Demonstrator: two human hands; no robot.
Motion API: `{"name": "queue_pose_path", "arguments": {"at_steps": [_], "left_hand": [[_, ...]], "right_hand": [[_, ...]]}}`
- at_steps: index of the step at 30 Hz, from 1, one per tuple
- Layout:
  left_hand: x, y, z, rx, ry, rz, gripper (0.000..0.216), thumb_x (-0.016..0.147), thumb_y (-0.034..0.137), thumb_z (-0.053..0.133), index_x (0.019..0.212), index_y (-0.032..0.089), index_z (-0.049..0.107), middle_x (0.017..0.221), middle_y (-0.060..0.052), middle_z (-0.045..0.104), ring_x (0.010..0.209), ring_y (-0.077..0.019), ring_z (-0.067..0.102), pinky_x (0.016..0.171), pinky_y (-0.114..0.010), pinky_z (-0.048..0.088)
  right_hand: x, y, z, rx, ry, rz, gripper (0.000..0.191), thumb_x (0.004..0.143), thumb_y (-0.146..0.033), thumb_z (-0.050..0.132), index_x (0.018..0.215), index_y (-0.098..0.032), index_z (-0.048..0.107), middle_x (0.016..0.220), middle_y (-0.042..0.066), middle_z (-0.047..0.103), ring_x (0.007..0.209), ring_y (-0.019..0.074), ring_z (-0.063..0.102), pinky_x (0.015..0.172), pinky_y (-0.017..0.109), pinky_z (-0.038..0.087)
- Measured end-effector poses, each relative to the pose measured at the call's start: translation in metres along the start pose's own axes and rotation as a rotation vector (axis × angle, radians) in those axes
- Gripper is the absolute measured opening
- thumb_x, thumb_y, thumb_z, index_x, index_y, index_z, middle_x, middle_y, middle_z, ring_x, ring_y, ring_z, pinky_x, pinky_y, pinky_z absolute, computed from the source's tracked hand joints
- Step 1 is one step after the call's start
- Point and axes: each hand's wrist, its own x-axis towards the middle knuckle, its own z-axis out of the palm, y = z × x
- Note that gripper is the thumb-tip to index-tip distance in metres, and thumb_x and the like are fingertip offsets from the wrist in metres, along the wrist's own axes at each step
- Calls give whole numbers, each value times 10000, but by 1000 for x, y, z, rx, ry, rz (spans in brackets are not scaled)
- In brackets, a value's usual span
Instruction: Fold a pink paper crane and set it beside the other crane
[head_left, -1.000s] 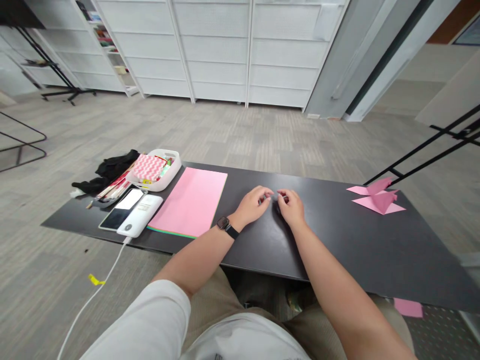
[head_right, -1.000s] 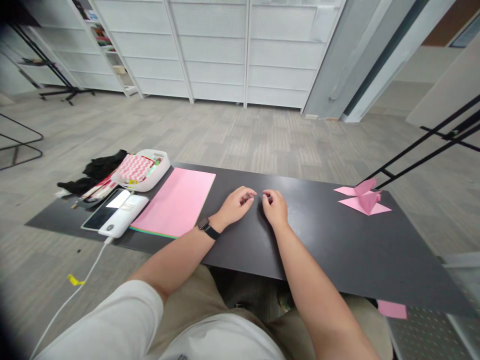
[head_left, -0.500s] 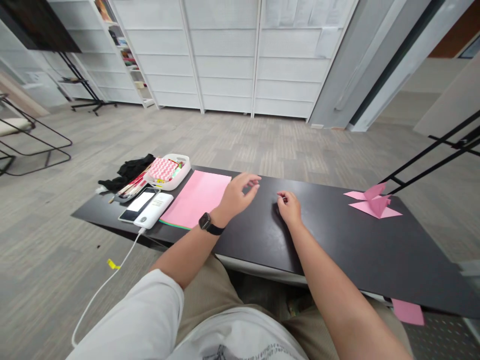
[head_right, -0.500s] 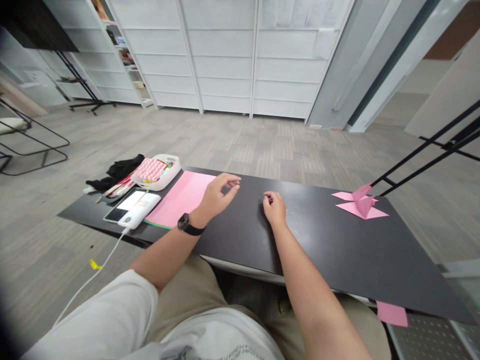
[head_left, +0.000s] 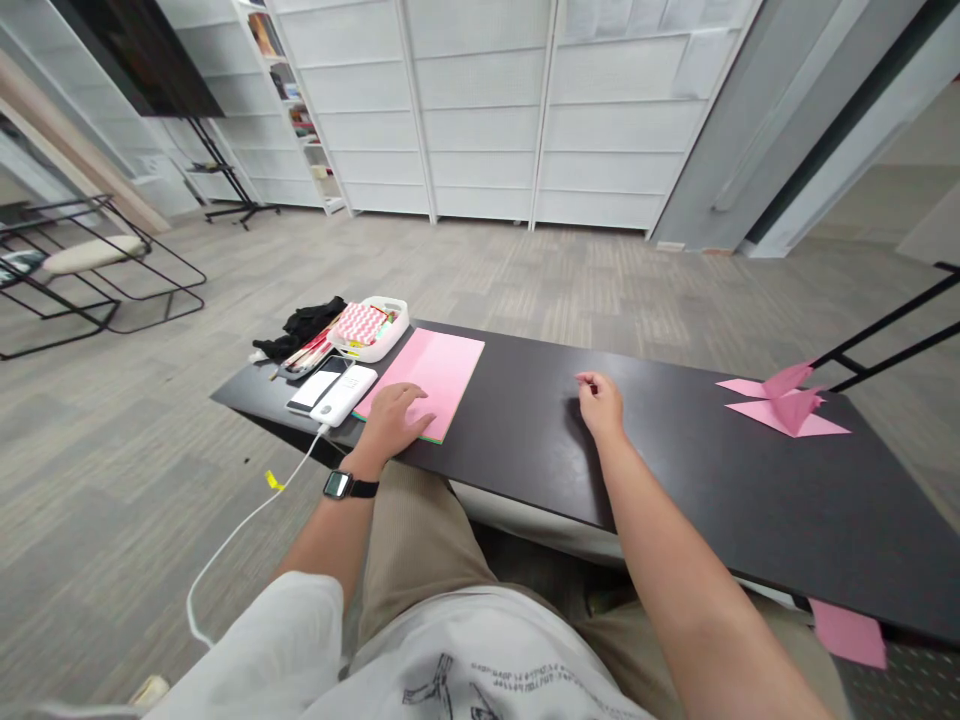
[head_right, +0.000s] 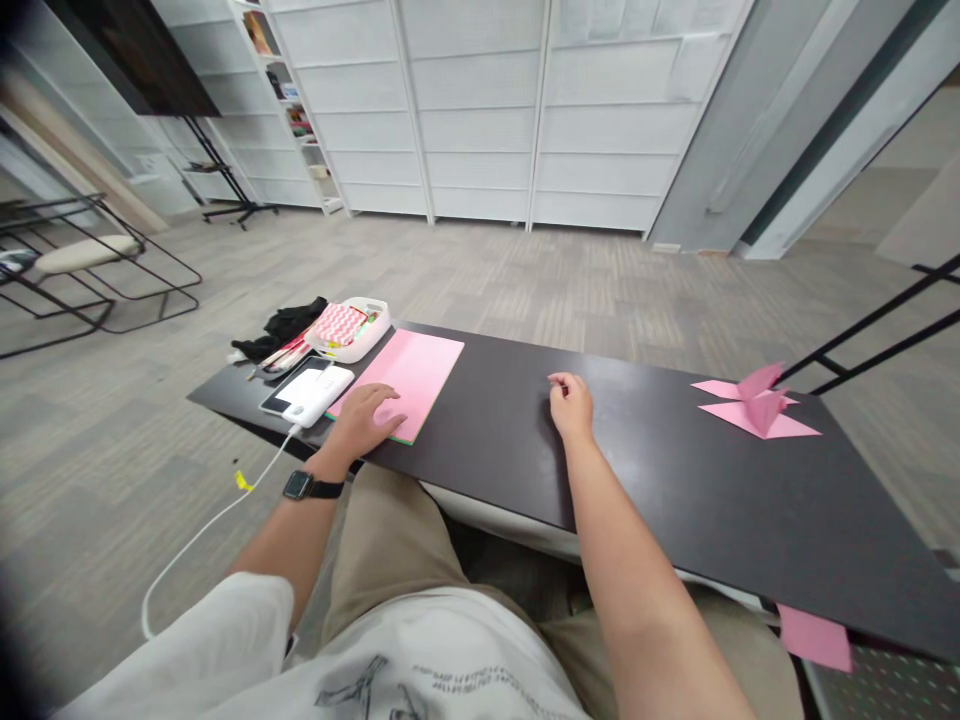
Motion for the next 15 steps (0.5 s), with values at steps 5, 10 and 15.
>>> {"name": "queue_pose_path", "arguments": {"at_steps": [5, 10, 15], "left_hand": [[-18, -10, 13, 14, -71, -28, 434, 921, 484, 773, 1262, 228, 696, 1411, -136, 697, 1342, -350, 626, 1183, -545, 446], [-18, -14, 18, -21, -90, -60, 353, 939, 469, 735, 1198, 229, 734, 1392, -132, 714, 1296, -330, 655, 1163, -521, 483], [-13, -10, 15, -71, -81, -78, 245, 954, 366, 667, 1144, 225, 733, 1293, -128, 758, 1237, -316, 692, 1125, -518, 520]], "right_hand": [[1, 2, -3, 3, -8, 9, 311, 836, -363, 532, 968, -225, 777, 1011, 105, 770, 872, 266, 676, 915, 446, 538], [1, 3, -4, 15, -20, 27, 305, 808, -351, 538, 959, -235, 777, 984, 87, 772, 876, 265, 679, 915, 441, 546], [1, 3, -3, 45, -22, 51, 302, 815, -370, 548, 963, -236, 776, 991, 81, 769, 880, 266, 677, 903, 448, 558]]}}
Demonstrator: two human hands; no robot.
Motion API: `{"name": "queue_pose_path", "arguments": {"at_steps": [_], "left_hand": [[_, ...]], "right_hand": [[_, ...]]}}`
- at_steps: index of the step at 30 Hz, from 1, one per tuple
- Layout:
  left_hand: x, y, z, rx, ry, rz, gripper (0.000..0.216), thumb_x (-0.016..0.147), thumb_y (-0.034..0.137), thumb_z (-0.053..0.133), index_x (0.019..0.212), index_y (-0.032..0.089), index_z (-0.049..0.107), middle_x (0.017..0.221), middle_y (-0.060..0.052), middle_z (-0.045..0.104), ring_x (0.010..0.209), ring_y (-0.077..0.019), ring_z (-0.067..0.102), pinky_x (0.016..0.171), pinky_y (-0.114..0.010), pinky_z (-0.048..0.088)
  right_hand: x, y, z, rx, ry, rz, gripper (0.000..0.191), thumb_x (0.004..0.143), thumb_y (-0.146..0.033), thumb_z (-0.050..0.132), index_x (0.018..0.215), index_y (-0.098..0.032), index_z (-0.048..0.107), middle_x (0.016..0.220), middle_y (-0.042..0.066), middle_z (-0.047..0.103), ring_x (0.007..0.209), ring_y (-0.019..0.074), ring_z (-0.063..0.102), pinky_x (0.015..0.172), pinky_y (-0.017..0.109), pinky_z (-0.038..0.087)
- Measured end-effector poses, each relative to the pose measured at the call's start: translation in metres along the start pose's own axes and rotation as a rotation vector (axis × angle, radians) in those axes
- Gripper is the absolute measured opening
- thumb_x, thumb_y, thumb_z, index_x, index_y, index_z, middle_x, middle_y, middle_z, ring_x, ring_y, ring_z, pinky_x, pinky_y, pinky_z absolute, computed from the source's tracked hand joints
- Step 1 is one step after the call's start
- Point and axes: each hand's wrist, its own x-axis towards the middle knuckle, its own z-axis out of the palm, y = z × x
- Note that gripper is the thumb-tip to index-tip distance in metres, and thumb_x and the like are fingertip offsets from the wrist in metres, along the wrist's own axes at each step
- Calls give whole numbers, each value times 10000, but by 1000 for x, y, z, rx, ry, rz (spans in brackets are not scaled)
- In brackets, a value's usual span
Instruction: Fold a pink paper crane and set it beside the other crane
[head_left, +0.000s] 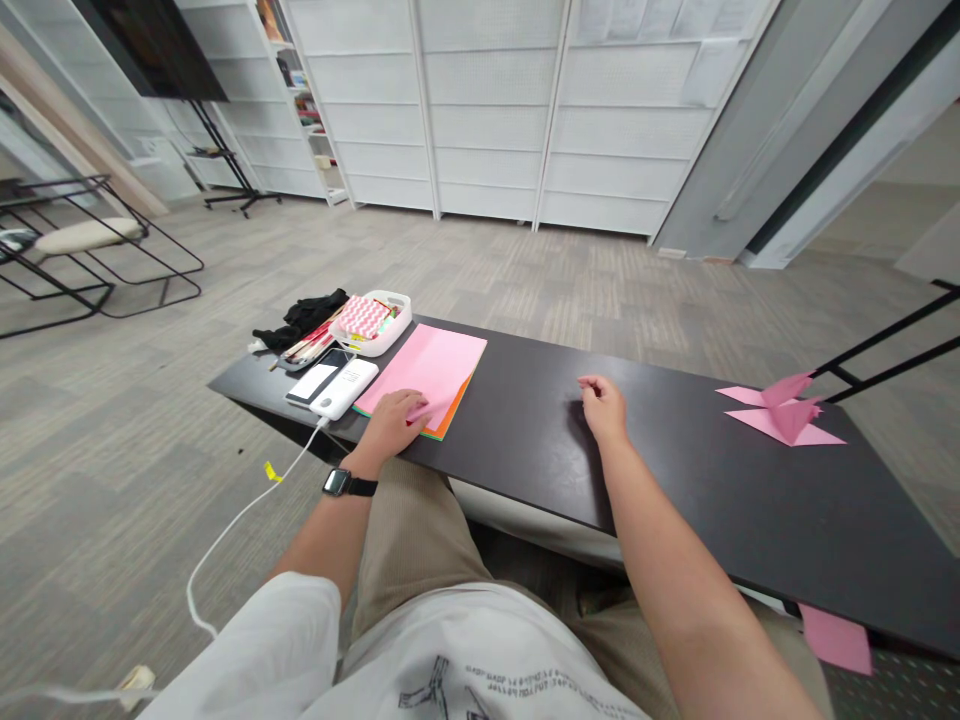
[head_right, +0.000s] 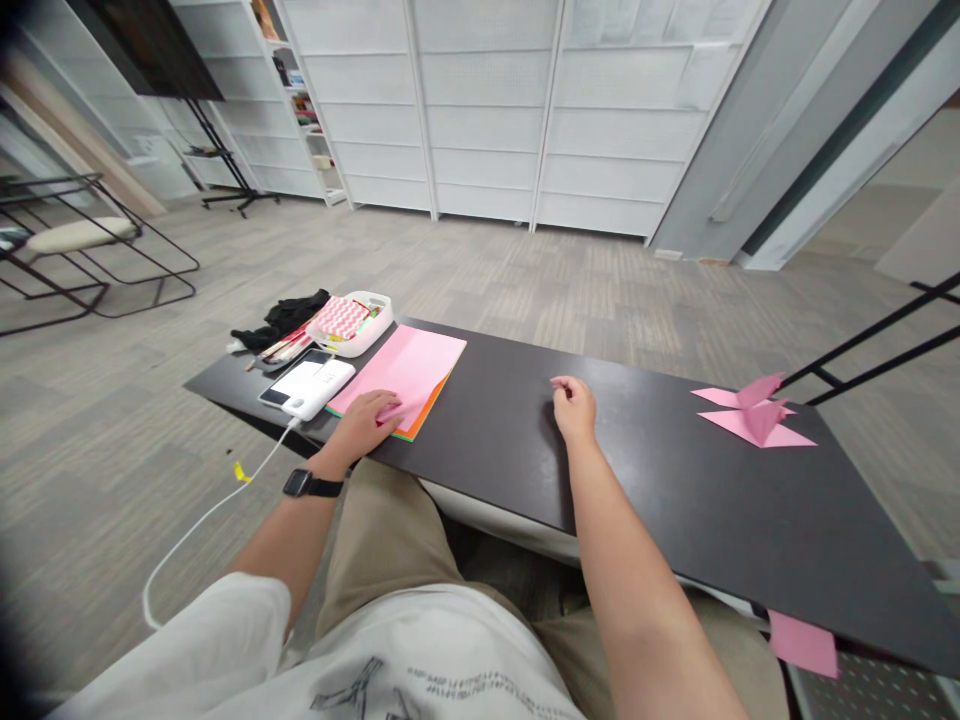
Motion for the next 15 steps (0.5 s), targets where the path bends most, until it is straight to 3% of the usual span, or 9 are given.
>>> {"name": "queue_pose_path", "arguments": {"at_steps": [7, 10, 15], "left_hand": [[16, 9, -17, -116, 89, -238, 302, 999, 458, 574, 1078, 211, 730, 1153, -123, 793, 1102, -296, 721, 1033, -440, 565], [24, 17, -27, -172, 193, -324, 360, 1031, 509, 532, 1058, 210, 732, 1084, -93, 786, 1062, -277, 714, 1006, -408, 551], [36, 41, -31, -195, 406, -298, 371, 1070, 519, 509, 1062, 204, 704, 998, -70, 736, 970, -242, 685, 930, -365, 543]], "right_hand": [[0, -1, 0, 104, 4, 57, 268, 816, -400, 598, 945, -234, 765, 962, 71, 759, 865, 251, 661, 873, 434, 575], [0, -1, 0, 180, 6, 92, 295, 822, -441, 616, 960, -223, 758, 949, 66, 756, 837, 232, 653, 810, 402, 580], [4, -1, -2, 356, 29, 173, 365, 755, -486, 680, 987, -213, 748, 899, 44, 737, 744, 192, 635, 634, 314, 534]]}}
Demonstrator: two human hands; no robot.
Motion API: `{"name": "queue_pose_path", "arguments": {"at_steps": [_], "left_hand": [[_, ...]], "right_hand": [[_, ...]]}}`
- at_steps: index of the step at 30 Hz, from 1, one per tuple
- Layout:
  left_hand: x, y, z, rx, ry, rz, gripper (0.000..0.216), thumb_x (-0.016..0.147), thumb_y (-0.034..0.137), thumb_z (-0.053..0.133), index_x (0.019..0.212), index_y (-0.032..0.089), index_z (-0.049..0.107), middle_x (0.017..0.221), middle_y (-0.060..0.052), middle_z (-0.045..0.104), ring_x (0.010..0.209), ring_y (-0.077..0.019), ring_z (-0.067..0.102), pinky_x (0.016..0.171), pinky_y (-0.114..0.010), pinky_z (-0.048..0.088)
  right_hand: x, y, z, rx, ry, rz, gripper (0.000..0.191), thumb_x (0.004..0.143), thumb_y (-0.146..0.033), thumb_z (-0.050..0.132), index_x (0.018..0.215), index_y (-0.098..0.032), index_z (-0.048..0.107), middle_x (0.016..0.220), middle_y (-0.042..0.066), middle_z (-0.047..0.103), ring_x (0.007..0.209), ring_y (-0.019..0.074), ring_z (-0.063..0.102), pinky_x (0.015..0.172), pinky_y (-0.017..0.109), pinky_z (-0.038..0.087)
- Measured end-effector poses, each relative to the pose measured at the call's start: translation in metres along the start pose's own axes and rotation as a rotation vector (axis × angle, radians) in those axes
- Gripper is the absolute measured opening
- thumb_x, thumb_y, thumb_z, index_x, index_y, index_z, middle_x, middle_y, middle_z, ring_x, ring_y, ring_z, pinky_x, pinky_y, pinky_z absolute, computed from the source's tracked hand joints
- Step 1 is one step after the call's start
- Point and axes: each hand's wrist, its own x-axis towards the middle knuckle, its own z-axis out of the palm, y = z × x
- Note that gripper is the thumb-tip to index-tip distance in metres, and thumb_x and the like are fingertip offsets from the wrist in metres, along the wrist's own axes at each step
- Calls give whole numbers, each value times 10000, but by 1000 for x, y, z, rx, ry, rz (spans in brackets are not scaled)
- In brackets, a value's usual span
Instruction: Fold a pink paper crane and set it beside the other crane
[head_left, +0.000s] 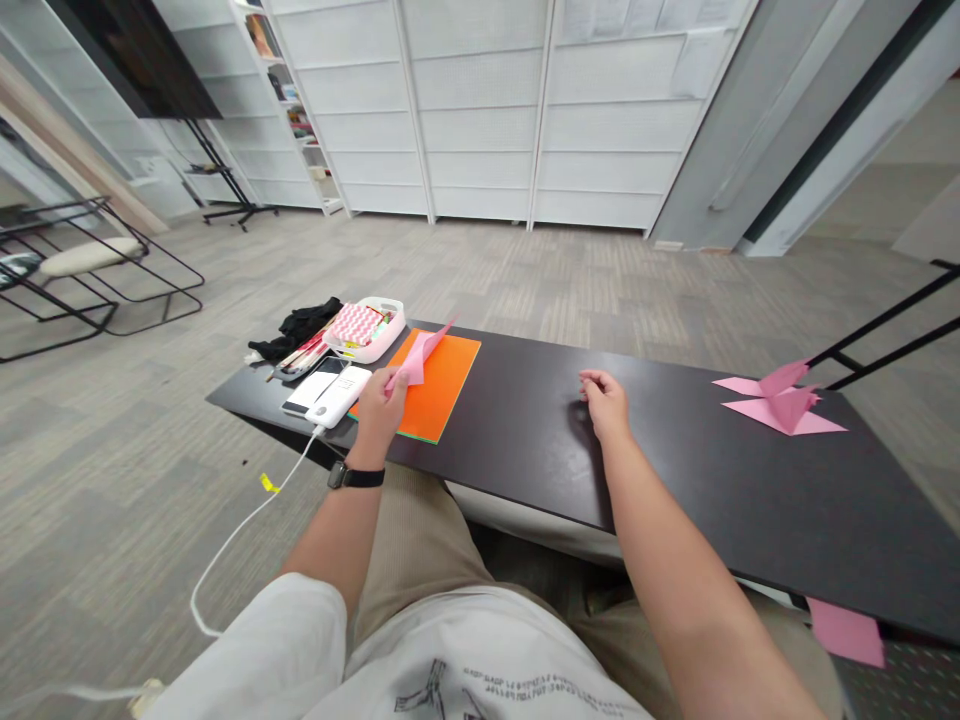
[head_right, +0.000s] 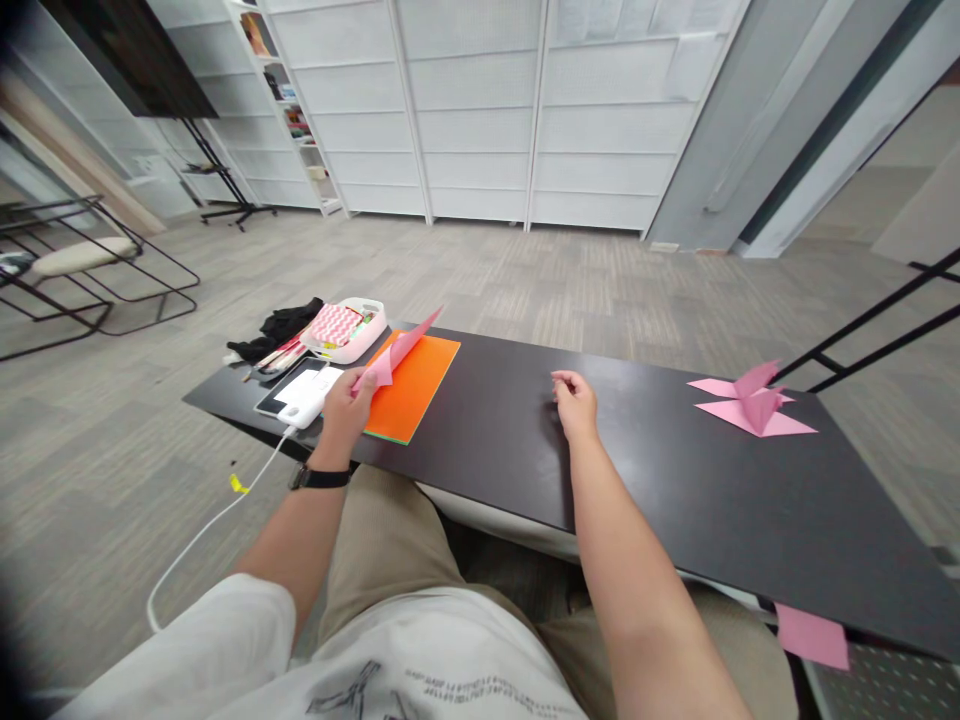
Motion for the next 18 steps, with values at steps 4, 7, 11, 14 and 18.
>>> {"name": "queue_pose_path", "arguments": {"at_steps": [4, 7, 11, 14, 18], "left_hand": [[-2, 33, 23, -50, -32, 218, 318, 1100, 475, 498, 1065, 221, 685, 1039, -69, 734, 989, -227, 683, 935, -349, 542], [-6, 64, 49, -79, -105, 358, 293, 1114, 444, 495, 1103, 219, 681, 1079, -84, 745, 1046, -232, 693, 967, -360, 543], [-18, 108, 83, -136, -259, 539, 233, 1114, 372, 528, 1126, 220, 703, 1114, -92, 761, 1081, -244, 695, 1005, -390, 539], [-31, 135, 103, -156, -377, 606, 207, 1105, 336, 555, 1142, 225, 726, 1171, -92, 776, 1121, -248, 708, 1030, -405, 544], [-49, 155, 120, -178, -462, 637, 188, 1096, 305, 583, 1169, 224, 737, 1168, -82, 792, 1118, -244, 729, 1023, -405, 567]], "right_hand": [[7, -4, -9, 172, 34, 56, 397, 725, -507, 700, 1017, -239, 729, 935, 38, 735, 715, 168, 658, 604, 294, 550], [9, -7, -19, 257, 52, 81, 437, 731, -506, 716, 1096, -266, 709, 999, 38, 744, 757, 173, 702, 633, 306, 591], [8, -11, -31, 313, 116, 72, 560, 722, -453, 738, 1252, -301, 642, 1136, 34, 727, 861, 177, 734, 682, 302, 612], [8, -14, -36, 245, 147, 28, 584, 763, -439, 681, 1326, -313, 591, 1208, 48, 708, 923, 186, 739, 718, 316, 625], [12, -15, -41, 222, 223, 64, 512, 819, -476, 642, 1295, -294, 593, 1188, 65, 722, 936, 199, 745, 735, 329, 631]]}}
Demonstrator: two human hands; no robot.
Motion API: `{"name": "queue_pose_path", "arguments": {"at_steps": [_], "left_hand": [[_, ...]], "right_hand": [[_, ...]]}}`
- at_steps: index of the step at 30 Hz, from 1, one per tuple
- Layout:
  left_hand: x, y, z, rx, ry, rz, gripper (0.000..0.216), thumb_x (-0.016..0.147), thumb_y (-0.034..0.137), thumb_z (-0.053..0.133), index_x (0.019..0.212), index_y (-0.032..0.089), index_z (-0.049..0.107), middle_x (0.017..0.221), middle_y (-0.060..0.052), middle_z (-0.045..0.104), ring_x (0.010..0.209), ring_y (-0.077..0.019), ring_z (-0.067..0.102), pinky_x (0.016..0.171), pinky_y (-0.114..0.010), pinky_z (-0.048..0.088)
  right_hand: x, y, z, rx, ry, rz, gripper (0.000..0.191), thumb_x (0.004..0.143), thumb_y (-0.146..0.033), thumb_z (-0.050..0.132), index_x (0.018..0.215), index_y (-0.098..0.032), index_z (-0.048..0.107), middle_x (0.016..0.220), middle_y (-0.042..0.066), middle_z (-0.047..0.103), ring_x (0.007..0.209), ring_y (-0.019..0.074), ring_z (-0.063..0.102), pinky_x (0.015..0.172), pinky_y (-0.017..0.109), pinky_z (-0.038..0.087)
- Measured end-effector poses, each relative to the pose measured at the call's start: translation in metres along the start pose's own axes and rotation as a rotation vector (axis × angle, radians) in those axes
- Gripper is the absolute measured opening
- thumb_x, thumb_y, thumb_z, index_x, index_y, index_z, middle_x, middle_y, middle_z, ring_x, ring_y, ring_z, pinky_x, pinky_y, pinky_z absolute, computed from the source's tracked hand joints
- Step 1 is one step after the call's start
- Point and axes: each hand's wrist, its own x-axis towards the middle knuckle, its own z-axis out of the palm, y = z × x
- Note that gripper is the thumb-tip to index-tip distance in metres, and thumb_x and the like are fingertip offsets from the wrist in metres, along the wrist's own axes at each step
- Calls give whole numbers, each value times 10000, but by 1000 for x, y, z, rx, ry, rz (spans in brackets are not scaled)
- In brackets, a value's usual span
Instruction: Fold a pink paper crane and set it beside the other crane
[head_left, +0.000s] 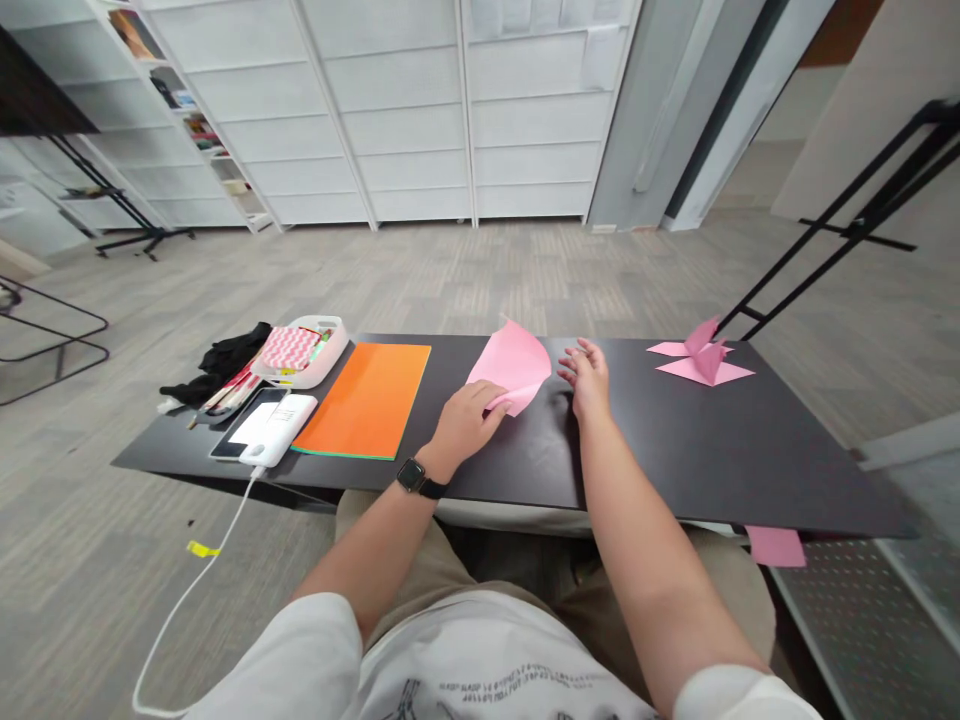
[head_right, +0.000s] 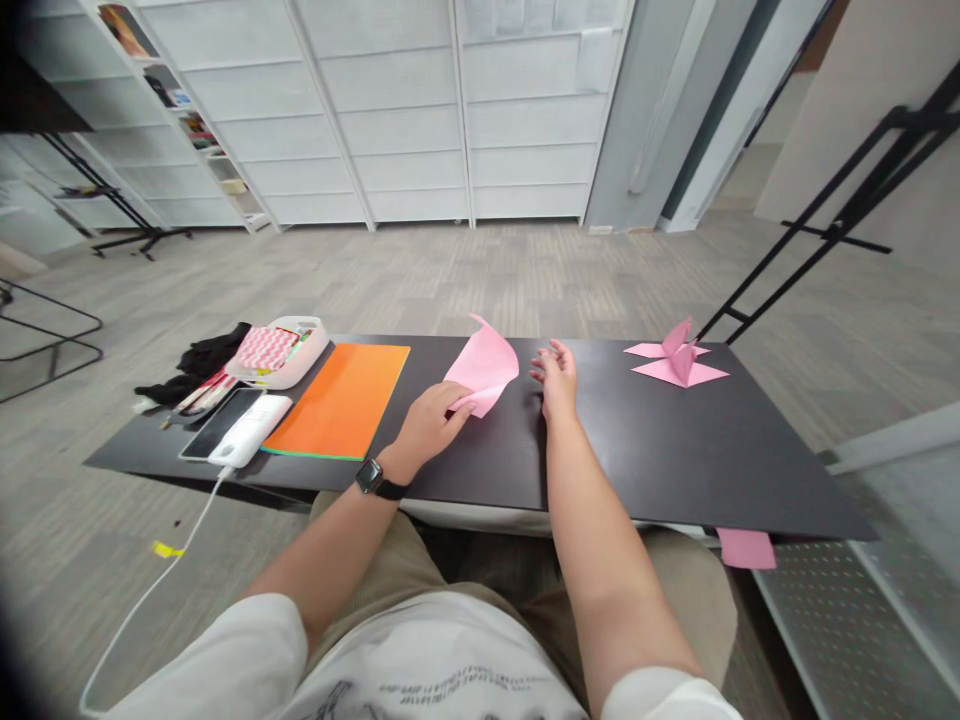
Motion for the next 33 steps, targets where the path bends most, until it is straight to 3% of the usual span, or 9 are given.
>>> {"name": "queue_pose_path", "arguments": {"at_steps": [5, 10, 12, 15, 19, 22, 25, 29, 33], "left_hand": [[-4, 6, 15, 7, -62, -9, 200, 1097, 332, 597, 1194, 231, 740, 1188, -80, 801, 1104, -245, 742, 1018, -408, 585], [-3, 1, 17, -39, -67, -85, 178, 1084, 330, 611, 1135, 245, 759, 1127, -67, 810, 1050, -236, 759, 972, -385, 602], [-2, -3, 16, -73, -41, -129, 175, 1079, 327, 612, 1117, 243, 761, 1119, -64, 812, 1039, -232, 761, 957, -376, 604], [0, -9, 13, -110, 20, -189, 190, 1085, 331, 597, 1085, 234, 760, 1133, -66, 812, 1050, -228, 760, 974, -371, 598], [-1, -16, 10, -139, 34, -240, 186, 1080, 327, 599, 1080, 226, 755, 1126, -64, 814, 1062, -228, 760, 974, -367, 594], [-5, -19, 8, -154, 18, -223, 193, 1084, 333, 596, 1123, 224, 751, 1139, -66, 812, 1086, -234, 760, 1001, -386, 592], [-13, -20, 5, -142, 19, -172, 234, 1070, 362, 637, 1243, 233, 726, 1261, -89, 787, 1196, -256, 740, 1091, -434, 574], [-31, -21, -3, -101, -2, -63, 637, 873, 482, 900, 1410, 250, 647, 1407, -129, 726, 1351, -328, 671, 1201, -511, 516], [-47, -19, -3, -90, 37, -81, 202, 1013, 303, 742, 1204, 244, 718, 1214, -85, 789, 1186, -267, 734, 1104, -461, 563]], "right_hand": [[8, -4, -7, -128, 102, -61, 432, 879, -449, 530, 1254, -255, 621, 1168, 99, 733, 1001, 233, 725, 777, 363, 625], [-1, -26, -21, -267, 118, -236, 404, 764, -254, 516, 1112, -224, 720, 1216, 113, 730, 1187, 278, 668, 1033, 458, 562], [-10, -37, -25, -489, -91, -419, 441, 703, -179, 485, 1036, -246, 766, 1214, 102, 745, 1240, 298, 659, 1094, 497, 532], [-23, -49, -26, -606, -451, -527, 526, 659, -119, 501, 1060, -283, 799, 1229, 65, 772, 1259, 309, 676, 1175, 546, 479], [-35, -55, -17, -669, -609, -538, 562, 733, -164, 617, 1251, -312, 778, 1268, 45, 792, 1216, 332, 696, 1264, 657, 341], [-37, -56, -12, -705, -649, -521, 470, 801, -263, 725, 1264, -311, 788, 1197, 63, 810, 1110, 328, 719, 1206, 635, 410], [-37, -57, -13, -674, -678, -509, 213, 890, -335, 693, 1037, -283, 838, 1030, 74, 813, 959, 289, 726, 967, 489, 566], [-40, -60, -26, -645, -633, -525, 190, 946, -378, 678, 897, -271, 827, 973, 66, 805, 917, 267, 735, 879, 436, 576], [-50, -65, -46, -662, -707, -528, 165, 951, -377, 708, 917, -273, 831, 970, 66, 802, 910, 266, 749, 878, 444, 593]]}}
